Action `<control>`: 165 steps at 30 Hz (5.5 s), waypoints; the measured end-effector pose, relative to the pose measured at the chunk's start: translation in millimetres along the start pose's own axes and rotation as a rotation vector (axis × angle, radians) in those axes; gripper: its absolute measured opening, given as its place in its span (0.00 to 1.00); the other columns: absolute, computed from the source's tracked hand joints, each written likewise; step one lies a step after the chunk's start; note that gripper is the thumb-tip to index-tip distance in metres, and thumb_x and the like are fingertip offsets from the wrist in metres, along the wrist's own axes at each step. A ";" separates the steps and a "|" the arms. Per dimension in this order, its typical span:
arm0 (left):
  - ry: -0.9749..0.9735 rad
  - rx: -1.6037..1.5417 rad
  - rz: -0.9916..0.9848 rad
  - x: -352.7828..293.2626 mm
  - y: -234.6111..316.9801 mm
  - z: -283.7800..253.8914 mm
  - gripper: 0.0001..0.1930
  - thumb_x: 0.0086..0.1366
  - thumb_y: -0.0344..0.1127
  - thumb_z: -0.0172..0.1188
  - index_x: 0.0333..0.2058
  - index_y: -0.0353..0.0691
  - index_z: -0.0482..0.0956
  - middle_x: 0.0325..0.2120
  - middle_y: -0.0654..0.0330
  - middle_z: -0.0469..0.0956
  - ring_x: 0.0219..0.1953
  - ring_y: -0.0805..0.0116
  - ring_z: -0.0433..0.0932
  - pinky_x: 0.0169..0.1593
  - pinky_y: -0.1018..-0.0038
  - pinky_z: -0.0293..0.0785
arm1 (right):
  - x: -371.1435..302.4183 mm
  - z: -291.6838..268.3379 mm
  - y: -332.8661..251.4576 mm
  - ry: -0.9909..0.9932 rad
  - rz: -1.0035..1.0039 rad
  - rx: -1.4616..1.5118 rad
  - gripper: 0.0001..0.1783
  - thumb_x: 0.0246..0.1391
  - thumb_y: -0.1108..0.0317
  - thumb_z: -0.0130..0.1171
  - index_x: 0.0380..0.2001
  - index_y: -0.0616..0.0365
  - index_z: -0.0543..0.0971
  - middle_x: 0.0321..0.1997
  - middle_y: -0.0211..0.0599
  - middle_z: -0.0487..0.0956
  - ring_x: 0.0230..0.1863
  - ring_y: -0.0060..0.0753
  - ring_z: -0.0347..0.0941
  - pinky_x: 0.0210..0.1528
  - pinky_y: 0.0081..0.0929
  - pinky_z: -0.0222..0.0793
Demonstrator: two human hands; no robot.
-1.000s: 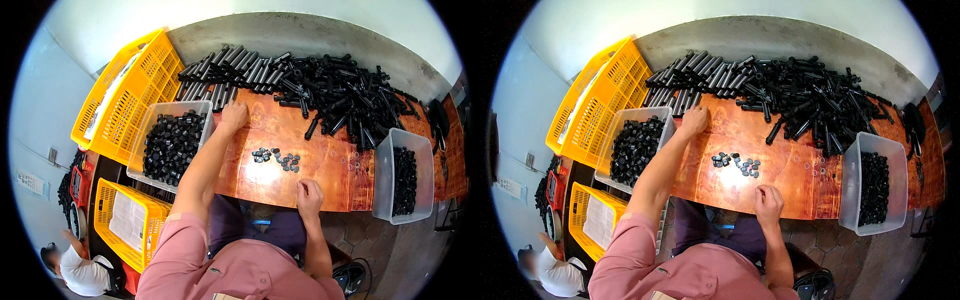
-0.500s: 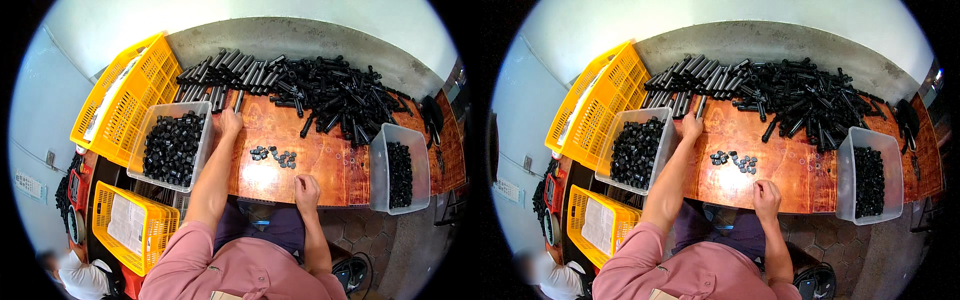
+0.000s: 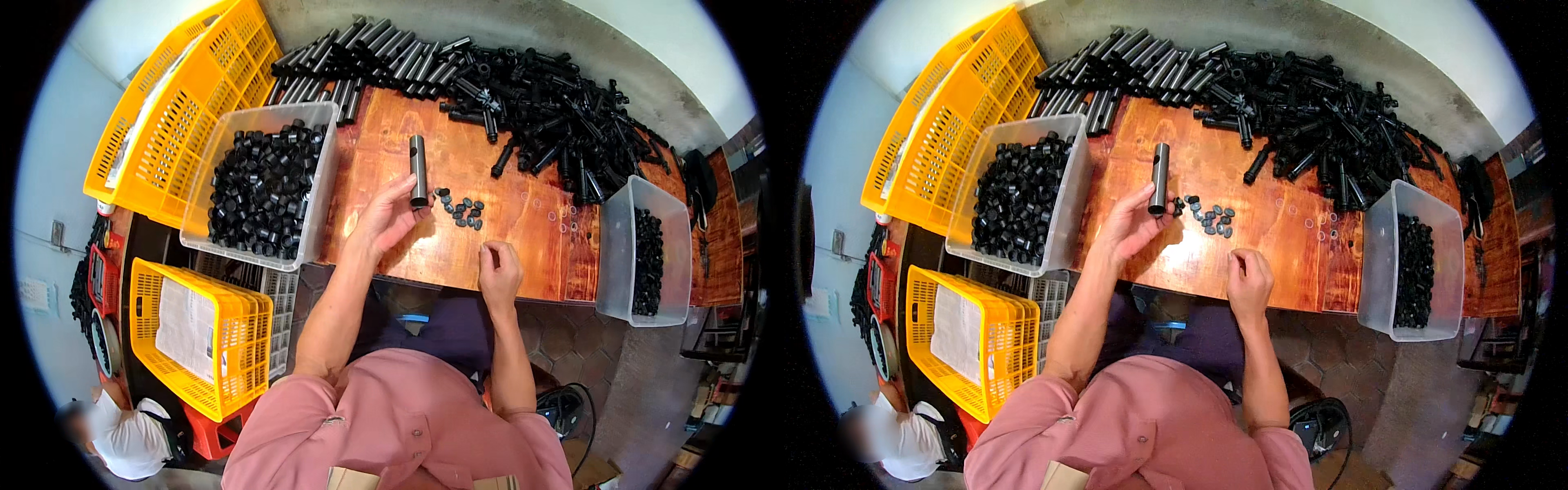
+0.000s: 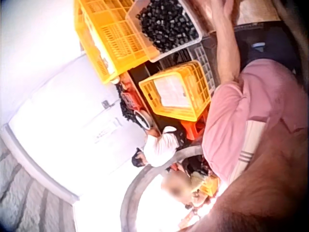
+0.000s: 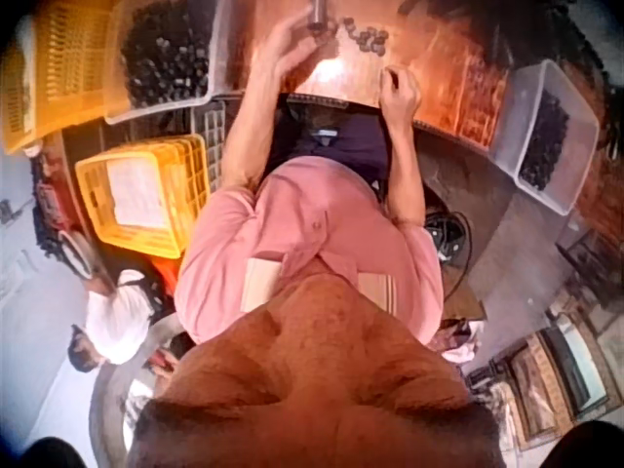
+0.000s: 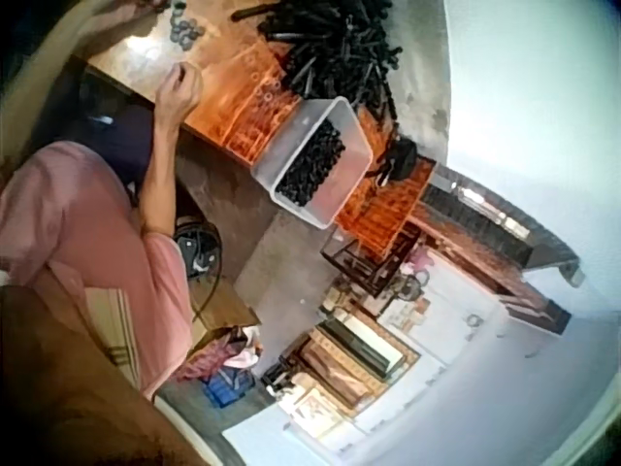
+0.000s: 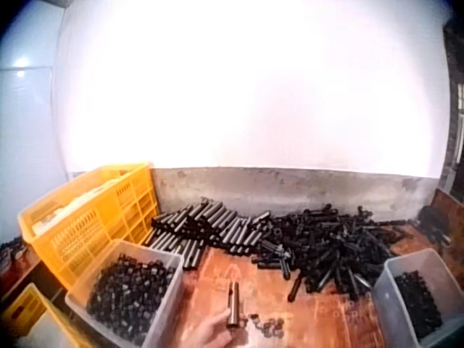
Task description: The person assembles small black plastic components onto a cylindrical metal rod. They repeatedly pick up a cap-like piece, slide it onto the rod, and then place the assembled unit into a yellow basket. The process is repeated multiple times throughout the clip.
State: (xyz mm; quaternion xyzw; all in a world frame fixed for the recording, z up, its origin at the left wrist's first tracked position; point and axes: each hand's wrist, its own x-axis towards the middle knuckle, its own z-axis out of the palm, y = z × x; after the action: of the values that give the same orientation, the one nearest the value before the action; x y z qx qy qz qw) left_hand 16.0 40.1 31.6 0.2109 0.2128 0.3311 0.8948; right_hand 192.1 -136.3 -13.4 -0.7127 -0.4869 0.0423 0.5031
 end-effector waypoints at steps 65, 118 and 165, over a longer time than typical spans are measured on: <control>-0.052 0.024 0.174 -42.6 -29.1 -57.1 0.25 0.65 0.30 0.61 0.60 0.32 0.68 0.52 0.43 0.75 0.51 0.54 0.80 0.57 0.69 0.79 | 36.4 -17.7 -40.2 -0.292 0.523 0.855 0.09 0.65 0.68 0.52 0.45 0.61 0.72 0.32 0.37 0.79 0.29 0.23 0.75 0.32 0.19 0.70; 0.132 -0.170 0.227 -61.6 -40.3 14.9 0.17 0.74 0.41 0.51 0.55 0.38 0.68 0.40 0.55 0.77 0.50 0.55 0.78 0.59 0.57 0.76 | -45.7 -24.5 -97.4 -0.174 -0.208 -0.070 0.16 0.49 0.74 0.63 0.43 0.68 0.78 0.33 0.49 0.81 0.31 0.50 0.80 0.34 0.35 0.74; -0.187 0.076 -0.414 -98.1 -82.7 37.3 0.18 0.67 0.34 0.59 0.52 0.38 0.66 0.33 0.55 0.75 0.20 0.74 0.69 0.25 0.78 0.66 | 28.1 -24.2 -54.8 -0.247 0.552 1.037 0.22 0.64 0.66 0.57 0.57 0.59 0.66 0.35 0.41 0.78 0.32 0.31 0.78 0.36 0.25 0.76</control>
State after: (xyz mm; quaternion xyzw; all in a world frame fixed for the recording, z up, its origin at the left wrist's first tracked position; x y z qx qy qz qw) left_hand 9.3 -92.9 43.0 0.2258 0.1800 0.1111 0.9509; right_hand 184.4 -130.9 52.1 -0.4640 -0.2544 0.4862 0.6954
